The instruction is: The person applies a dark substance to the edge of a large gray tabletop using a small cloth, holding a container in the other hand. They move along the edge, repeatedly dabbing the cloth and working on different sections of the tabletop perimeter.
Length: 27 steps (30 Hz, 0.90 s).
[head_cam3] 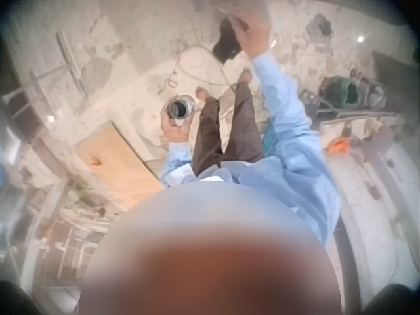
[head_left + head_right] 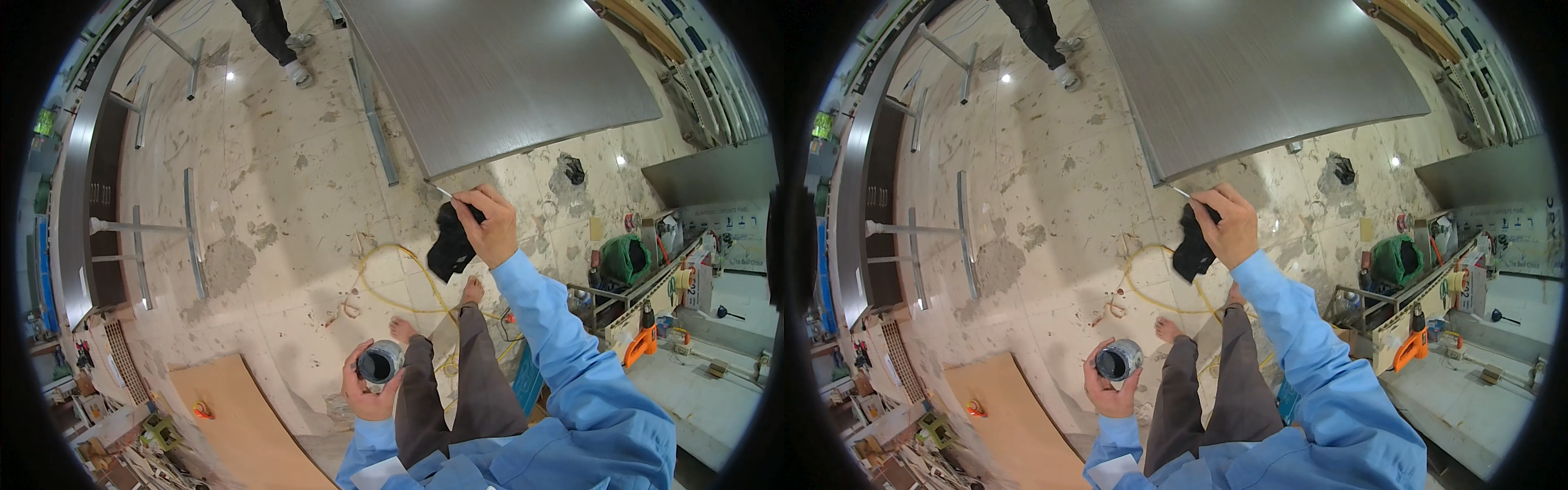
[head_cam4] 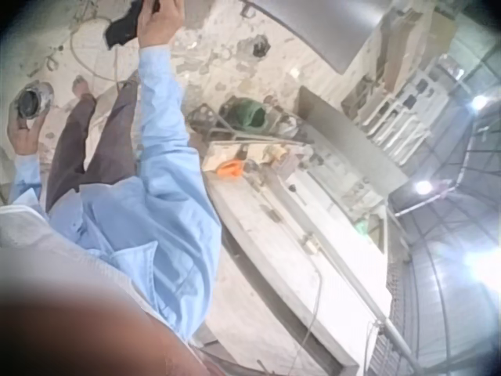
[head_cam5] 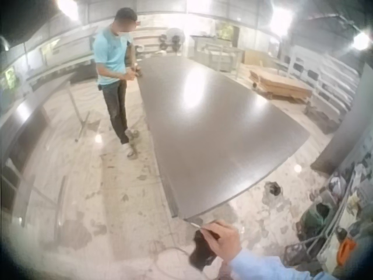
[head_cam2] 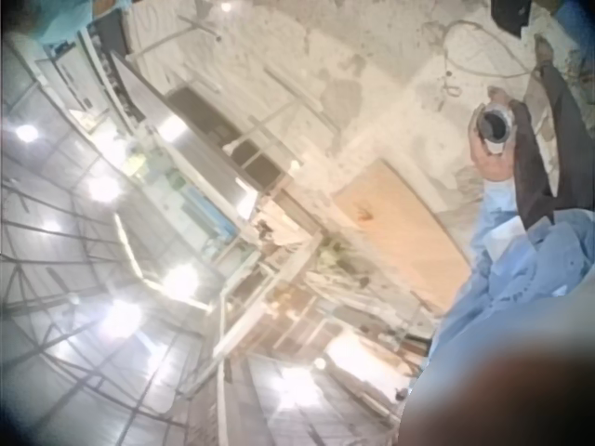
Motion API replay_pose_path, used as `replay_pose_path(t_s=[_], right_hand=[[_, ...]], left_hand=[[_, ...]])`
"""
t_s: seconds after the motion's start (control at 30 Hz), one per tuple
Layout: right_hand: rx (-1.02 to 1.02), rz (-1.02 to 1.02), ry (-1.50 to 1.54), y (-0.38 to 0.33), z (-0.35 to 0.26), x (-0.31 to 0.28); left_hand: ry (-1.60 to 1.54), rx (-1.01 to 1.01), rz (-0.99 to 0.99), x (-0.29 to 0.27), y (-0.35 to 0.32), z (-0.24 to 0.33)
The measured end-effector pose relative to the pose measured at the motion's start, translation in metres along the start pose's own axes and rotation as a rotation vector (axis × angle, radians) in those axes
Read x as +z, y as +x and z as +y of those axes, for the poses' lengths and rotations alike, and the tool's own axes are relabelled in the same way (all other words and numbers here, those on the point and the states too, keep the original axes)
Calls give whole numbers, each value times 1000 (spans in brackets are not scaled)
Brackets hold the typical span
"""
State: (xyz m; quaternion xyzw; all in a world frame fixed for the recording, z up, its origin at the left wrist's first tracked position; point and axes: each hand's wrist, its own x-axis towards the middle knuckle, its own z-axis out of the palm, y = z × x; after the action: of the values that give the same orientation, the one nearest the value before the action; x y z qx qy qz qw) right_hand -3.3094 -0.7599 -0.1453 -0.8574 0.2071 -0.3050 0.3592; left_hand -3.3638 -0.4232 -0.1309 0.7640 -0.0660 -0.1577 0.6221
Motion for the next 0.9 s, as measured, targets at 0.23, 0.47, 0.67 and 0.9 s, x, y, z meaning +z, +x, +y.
replay_pose_path(t_s=[0.23, 0.47, 0.67, 0.9], right_hand=[[-66, -13, -85, 7, 6, -16], [-74, -44, -47, 11, 8, -12], [-7, -219, -40, -14, 8, -13], [341, -220, 136, -57, -29, -35]], left_hand=[[-42, -5, 41, 0, -4, -2], [-27, -4, 33, -2, -5, -3], [-60, -6, 27, -4, -3, 1], [-28, 71, 49, -34, 6, 37]])
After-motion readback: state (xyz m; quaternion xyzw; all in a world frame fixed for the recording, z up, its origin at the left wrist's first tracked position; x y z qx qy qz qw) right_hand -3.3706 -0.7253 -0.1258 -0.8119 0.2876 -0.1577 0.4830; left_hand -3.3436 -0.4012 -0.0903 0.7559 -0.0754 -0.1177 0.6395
